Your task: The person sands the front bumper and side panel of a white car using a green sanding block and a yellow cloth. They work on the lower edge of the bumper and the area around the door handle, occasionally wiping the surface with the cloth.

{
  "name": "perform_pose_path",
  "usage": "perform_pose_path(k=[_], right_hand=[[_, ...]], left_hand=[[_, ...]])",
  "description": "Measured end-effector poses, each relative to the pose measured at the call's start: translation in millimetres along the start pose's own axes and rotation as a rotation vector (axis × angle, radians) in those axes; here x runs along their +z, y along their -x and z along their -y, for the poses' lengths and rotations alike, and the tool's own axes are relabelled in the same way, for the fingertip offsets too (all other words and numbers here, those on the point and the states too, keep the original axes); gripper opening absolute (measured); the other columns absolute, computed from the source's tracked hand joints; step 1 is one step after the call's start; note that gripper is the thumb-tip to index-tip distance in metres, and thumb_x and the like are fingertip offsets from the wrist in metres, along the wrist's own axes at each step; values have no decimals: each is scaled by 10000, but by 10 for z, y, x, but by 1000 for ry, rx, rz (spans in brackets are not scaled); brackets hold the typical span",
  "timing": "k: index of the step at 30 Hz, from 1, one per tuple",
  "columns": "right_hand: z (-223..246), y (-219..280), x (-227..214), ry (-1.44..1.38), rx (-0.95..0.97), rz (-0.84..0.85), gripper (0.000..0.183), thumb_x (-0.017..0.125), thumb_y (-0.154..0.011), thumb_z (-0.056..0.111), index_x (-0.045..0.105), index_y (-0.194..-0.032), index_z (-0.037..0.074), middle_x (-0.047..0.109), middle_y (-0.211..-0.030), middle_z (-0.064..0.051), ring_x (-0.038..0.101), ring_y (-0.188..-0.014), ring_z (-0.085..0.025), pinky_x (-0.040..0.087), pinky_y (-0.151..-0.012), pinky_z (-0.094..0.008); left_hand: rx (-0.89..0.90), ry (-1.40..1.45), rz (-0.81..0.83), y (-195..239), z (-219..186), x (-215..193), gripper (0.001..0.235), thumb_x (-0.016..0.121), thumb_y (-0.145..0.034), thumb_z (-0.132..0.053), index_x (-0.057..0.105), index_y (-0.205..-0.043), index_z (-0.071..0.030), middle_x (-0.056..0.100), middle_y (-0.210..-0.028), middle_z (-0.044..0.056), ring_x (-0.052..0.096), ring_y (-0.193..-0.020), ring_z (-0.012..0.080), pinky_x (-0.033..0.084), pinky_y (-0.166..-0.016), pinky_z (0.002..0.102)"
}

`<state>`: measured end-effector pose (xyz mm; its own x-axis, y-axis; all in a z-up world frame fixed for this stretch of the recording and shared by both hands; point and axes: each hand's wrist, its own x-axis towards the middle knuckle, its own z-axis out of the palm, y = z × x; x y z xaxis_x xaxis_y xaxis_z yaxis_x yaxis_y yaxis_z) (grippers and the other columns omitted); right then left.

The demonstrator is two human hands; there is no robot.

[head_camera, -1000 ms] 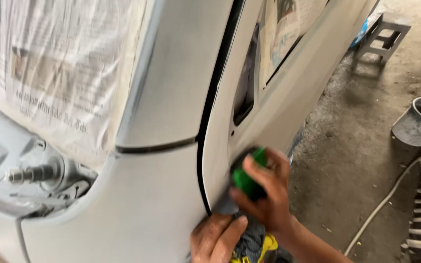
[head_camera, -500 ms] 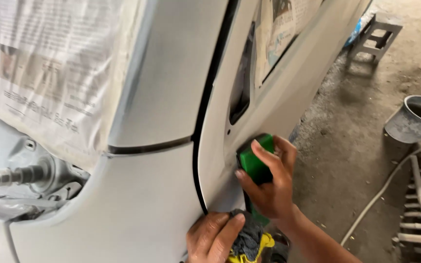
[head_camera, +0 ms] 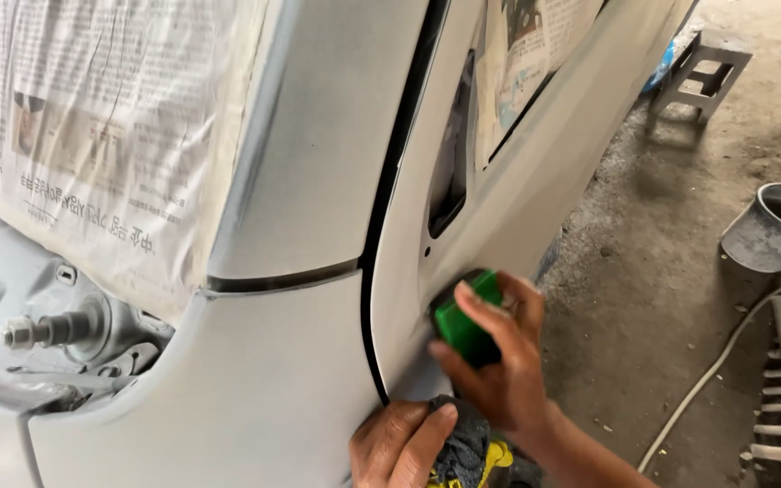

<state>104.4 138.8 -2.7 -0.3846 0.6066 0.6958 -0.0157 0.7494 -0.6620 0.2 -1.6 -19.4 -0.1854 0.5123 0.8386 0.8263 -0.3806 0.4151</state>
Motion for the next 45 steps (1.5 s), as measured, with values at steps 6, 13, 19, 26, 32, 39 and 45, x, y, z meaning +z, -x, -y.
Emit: perform_pose_path(k=[6, 13, 19, 26, 32, 39, 45], right_hand=[[67, -55, -53, 150, -56, 13, 679, 885, -757, 150, 595, -1370, 115, 427, -1383, -200, 502, -1266, -344, 457, -1065, -436], [29, -13, -16, 107, -1, -42, 659, 869, -814, 152, 570, -1401, 143, 400, -1412, -190, 539, -1253, -308, 498, -1048, -424], [90, -47, -43, 157, -52, -38, 668, 869, -821, 151, 562, -1414, 137, 423, -1401, -191, 528, -1260, -320, 487, -1067, -426], [79, -68, -33, 206, -55, -73, 697, 872, -796, 162, 551, -1415, 146, 436, -1388, -188, 509, -1268, -328, 478, -1065, -438], [-176, -12, -196, -93, 65, -94, 639, 824, -827, 90, 565, -1409, 141, 434, -1390, -119, 538, -1239, -226, 598, -966, -337], [-374, -60, -515, -139, 70, 0, 649, 789, -826, 5, 529, -1420, 34, 415, -1394, -103, 537, -1254, -204, 495, -1041, -344], [-725, -29, -929, -239, 161, 127, 637, 770, -816, 6, 537, -1408, 17, 442, -1407, -118, 550, -1227, -199, 492, -1008, -329]], left_hand=[[-3, 15, 4, 18, -27, 8, 484, 813, -833, -329, 685, -1204, -45, 686, -947, 109, 734, -781, 235, 635, -736, 394], [30, 10, 50, 16, -28, -15, 566, 833, -819, -391, 659, -1212, -22, 681, -956, 138, 728, -787, 278, 623, -719, 412], [78, 10, 55, -8, -13, -21, 570, 853, -832, -379, 645, -1218, -15, 686, -959, 141, 729, -790, 273, 623, -710, 406], [47, -30, -10, 9, -44, 28, 564, 847, -784, -360, 653, -1197, -29, 683, -964, 142, 719, -765, 285, 621, -705, 402], [-46, -182, -196, 264, -62, 194, 582, 831, -702, -388, 686, -1193, -110, 657, -1004, 143, 694, -846, 301, 584, -769, 419], [67, -597, -250, -132, -232, 271, 357, 824, -968, -258, 695, -1298, -209, 572, -1289, 127, 484, -1259, 273, 497, -1074, 407], [-96, -1145, -160, -648, -205, 797, 490, 662, -946, -235, 607, -1430, -184, 462, -1554, 169, 244, -1477, 402, 63, -1202, 631]])
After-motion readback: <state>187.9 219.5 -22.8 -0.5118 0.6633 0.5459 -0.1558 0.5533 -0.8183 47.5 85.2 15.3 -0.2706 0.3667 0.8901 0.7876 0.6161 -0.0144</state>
